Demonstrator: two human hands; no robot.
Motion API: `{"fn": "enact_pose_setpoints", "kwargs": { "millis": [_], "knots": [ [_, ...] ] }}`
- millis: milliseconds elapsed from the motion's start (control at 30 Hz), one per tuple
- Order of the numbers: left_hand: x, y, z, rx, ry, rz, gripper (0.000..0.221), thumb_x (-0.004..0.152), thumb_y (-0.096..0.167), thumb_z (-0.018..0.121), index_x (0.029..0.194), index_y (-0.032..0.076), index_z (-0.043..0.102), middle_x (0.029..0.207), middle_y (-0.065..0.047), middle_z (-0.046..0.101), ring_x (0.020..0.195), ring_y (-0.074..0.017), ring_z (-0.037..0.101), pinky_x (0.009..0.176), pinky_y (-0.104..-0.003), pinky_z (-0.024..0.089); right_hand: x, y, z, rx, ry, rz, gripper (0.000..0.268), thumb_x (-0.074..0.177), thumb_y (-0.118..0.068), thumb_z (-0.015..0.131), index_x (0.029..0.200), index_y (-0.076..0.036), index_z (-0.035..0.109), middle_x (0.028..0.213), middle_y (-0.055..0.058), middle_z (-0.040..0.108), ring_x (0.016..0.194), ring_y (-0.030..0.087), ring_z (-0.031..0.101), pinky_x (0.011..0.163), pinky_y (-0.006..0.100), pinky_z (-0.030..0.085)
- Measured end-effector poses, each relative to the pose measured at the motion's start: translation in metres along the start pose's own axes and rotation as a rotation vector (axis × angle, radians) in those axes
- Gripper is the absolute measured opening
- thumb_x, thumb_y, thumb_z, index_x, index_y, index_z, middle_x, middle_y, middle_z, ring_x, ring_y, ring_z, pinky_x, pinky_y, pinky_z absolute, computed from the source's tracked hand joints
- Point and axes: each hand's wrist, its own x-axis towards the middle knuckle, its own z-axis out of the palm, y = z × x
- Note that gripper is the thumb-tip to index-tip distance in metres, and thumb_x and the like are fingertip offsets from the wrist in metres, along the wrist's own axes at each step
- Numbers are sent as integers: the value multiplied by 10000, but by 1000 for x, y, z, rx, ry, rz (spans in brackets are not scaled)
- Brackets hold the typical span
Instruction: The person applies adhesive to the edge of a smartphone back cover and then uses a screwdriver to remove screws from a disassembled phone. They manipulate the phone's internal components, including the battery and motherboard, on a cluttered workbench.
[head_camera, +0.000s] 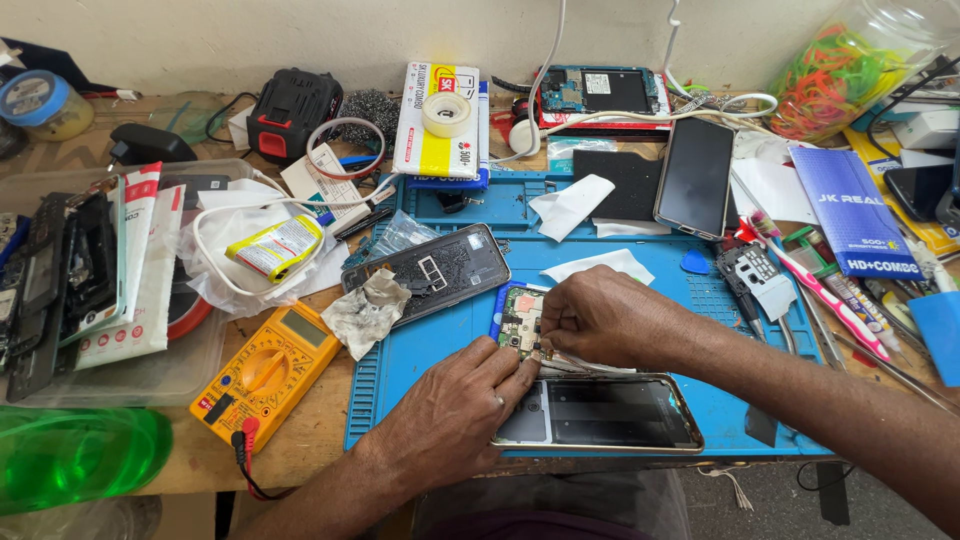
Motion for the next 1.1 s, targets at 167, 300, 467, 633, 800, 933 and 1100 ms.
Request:
{"fn": "enact_pose_setpoints", "kwargs": {
  "millis": [167,300,467,633,800,933,1100],
  "knots": [
    [3,1,-2,27,-37,-17,916,531,135,880,1341,-129,542,1105,-158,598,1003,-289,560,906,-369,510,-2,6,6,-19,101,-134,124,811,-167,752,909,-100,788,772,69,780,692,214,755,661,374,601],
    [6,2,-3,7,-10,2,967,605,307,925,1356,-145,518,1092,-181,593,987,-311,551,895,-403,498,-10,7,13,-10,150,-131,147,808,-188,766,922,-97,781,792,85,760,698,232,745,655,392,593],
    [7,2,-3,49,-51,-11,921,608,280,896,1355,-116,531,1133,-158,600,1027,-286,562,918,-379,515,-27,6,13,19,218,-144,184,831,-197,752,991,-115,790,818,89,739,711,258,729,651,415,575],
    [6,1,1,-24,-17,-27,909,653,327,913,1337,-128,523,1130,-187,591,1031,-310,552,928,-407,503,-58,5,21,20,234,-101,290,811,-283,804,1067,-150,771,907,71,750,748,253,747,666,410,592],
    [2,-1,7,46,11,-14,762,629,141,833,1318,-73,586,1097,-151,622,997,-291,583,883,-388,534,-62,14,36,-72,392,-205,227,833,-201,760,1053,-158,799,867,79,793,800,245,751,694,403,591],
    [-11,-4,13,45,167,42,434,806,21,725,1238,-1,695,1036,-103,649,968,-260,627,817,-365,560,-49,24,28,301,163,112,265,841,-199,804,1100,-144,803,862,48,840,770,125,792,726,303,630],
    [-14,-2,10,-172,294,-13,348,794,-7,693,1137,33,741,1014,-86,676,966,-267,659,826,-385,568,-28,37,17,526,-30,9,240,837,-77,754,1068,-37,806,880,49,853,792,88,766,758,278,632]
  ]
}}
